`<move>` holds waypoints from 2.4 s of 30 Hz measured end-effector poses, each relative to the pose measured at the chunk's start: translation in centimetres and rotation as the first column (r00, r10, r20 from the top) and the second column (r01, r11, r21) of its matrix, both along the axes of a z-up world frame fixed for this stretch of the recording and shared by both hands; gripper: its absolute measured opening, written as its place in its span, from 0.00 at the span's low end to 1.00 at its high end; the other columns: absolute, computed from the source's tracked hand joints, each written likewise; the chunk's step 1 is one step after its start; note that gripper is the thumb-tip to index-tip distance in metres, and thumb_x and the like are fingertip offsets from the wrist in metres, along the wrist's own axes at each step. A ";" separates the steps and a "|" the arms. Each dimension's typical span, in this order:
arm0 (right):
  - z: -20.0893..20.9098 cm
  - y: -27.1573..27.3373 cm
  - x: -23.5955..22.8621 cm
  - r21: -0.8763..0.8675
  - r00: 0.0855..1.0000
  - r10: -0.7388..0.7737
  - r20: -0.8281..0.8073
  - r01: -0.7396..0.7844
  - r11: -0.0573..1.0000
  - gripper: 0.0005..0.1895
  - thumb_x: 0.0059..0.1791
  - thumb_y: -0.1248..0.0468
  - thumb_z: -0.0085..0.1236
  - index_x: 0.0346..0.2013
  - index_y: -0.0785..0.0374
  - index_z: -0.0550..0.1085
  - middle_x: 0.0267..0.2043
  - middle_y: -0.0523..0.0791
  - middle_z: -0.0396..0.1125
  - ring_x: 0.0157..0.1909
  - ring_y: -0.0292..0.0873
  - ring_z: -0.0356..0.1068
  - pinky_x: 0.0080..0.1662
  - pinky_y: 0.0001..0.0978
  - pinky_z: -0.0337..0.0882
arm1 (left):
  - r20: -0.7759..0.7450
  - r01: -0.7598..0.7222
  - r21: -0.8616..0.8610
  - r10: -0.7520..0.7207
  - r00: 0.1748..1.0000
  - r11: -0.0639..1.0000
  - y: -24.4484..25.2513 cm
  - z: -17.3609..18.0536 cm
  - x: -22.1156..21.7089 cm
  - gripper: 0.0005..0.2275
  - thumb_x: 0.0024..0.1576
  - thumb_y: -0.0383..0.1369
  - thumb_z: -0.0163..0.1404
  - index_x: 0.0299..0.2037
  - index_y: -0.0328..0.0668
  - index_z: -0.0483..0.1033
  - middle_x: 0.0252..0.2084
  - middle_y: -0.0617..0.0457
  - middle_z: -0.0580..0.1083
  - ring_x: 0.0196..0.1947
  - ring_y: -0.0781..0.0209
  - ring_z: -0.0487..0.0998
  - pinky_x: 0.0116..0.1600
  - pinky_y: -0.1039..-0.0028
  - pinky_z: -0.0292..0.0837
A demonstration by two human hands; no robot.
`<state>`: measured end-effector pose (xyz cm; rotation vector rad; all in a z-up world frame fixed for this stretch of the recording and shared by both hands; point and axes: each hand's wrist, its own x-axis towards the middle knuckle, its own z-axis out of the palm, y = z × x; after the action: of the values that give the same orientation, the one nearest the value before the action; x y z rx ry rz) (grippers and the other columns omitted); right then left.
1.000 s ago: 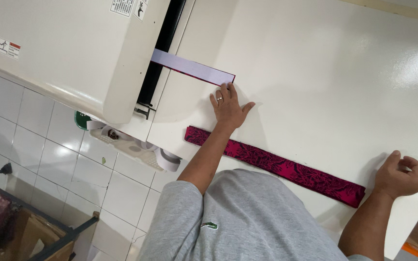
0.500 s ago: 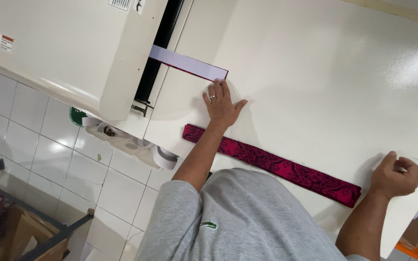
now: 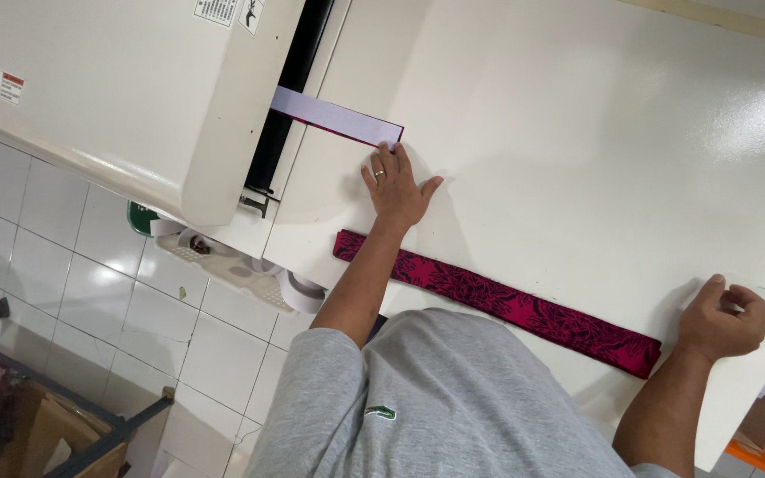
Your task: The person repeatedly picks up a white strip and a patterned red fabric strip, aligns them, and feeds them into a machine. The person handles the strips one at a time, resetting the position after each insertion.
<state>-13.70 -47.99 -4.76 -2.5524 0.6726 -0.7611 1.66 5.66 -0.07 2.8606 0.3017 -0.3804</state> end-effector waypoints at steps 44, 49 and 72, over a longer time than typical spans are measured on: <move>3.4 1.6 1.2 0.139 0.999 0.044 -0.018 -0.041 0.989 0.06 0.54 0.65 0.61 0.40 0.64 0.74 0.39 0.47 0.71 0.45 0.42 0.70 0.61 0.43 0.71 | 0.385 -0.266 -0.317 0.380 0.841 0.910 11.7 3.2 -17.9 0.08 0.56 0.37 0.61 0.30 0.42 0.82 0.34 0.53 0.81 0.32 0.52 0.81 0.38 0.62 0.71; 5.9 6.6 3.8 0.299 0.973 0.214 -0.088 -0.179 0.937 0.07 0.56 0.67 0.61 0.47 0.66 0.74 0.51 0.50 0.67 0.46 0.40 0.70 0.45 0.31 0.75 | 0.524 -0.017 -0.455 0.282 0.804 0.890 10.6 7.9 -17.8 0.06 0.61 0.33 0.56 0.41 0.41 0.83 0.48 0.49 0.81 0.41 0.53 0.82 0.46 0.68 0.76; 14.2 5.2 3.4 0.658 0.341 0.613 -0.713 0.024 0.752 0.20 0.42 0.60 0.70 0.45 0.66 0.84 0.34 0.56 0.78 0.36 0.50 0.75 0.45 0.46 0.76 | 0.109 -0.186 -0.867 0.541 0.834 0.462 11.8 6.5 -7.7 0.07 0.62 0.33 0.57 0.38 0.36 0.83 0.27 0.56 0.75 0.24 0.71 0.67 0.31 0.78 0.64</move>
<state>-10.28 -42.78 9.48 -2.1642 0.5041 1.0235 -6.02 17.46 6.42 1.7604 0.4978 0.1236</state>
